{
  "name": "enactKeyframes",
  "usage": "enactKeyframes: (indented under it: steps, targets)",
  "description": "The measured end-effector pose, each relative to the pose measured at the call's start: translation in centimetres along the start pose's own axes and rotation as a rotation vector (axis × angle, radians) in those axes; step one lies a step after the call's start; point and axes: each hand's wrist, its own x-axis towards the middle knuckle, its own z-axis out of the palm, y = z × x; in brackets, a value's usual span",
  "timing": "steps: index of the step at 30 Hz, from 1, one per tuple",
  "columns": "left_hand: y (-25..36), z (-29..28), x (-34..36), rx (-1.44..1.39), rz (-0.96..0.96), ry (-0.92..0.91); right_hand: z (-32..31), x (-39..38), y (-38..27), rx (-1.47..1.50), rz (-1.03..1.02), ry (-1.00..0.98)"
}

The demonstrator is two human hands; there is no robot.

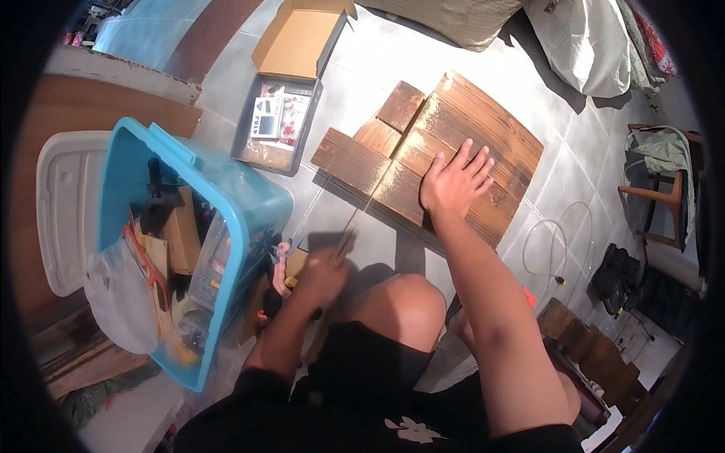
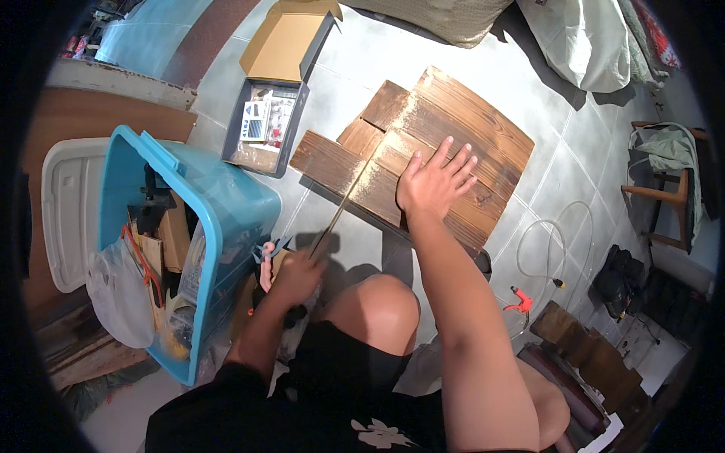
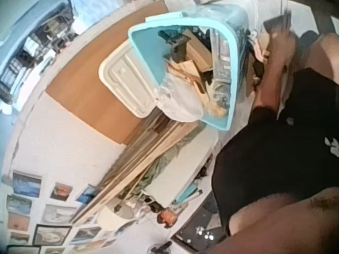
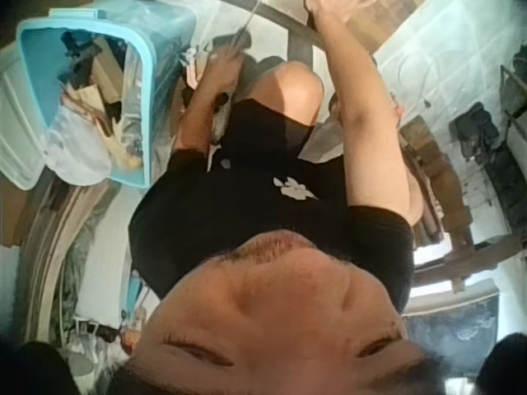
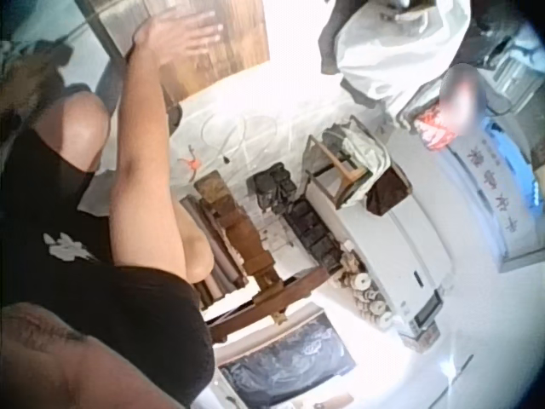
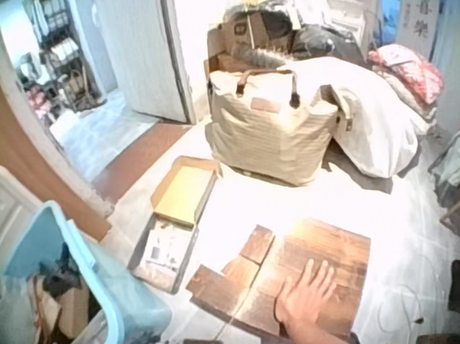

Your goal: The person saws a piece of wood by hand while sitting on the floor.

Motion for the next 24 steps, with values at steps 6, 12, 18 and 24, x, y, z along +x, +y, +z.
enactKeyframes:
  steps: [6, 12, 18, 24]
  targets:
    - [-0.9, -2.3, 2.2, 0.425, 0.231, -0.133, -0.4, 0.5, -2.0, 0.043, -0.003, 0.009]
    - [-0.7, -0.6, -1.0, 0.501, 0.350, -0.072, 0.0, 0.0, -0.3, -0.021, 0.002, 0.004]
    - [4.9, -3.4, 3.9, -0.009, -0.260, -0.109, 0.2, -0.1, -1.1, -0.012, -0.008, 0.012]
    - [1.7, 0.1, -3.2, -0.022, 0.056, 0.071, -0.1, -0.5, -0.2, -0.030, -0.042, -0.008]
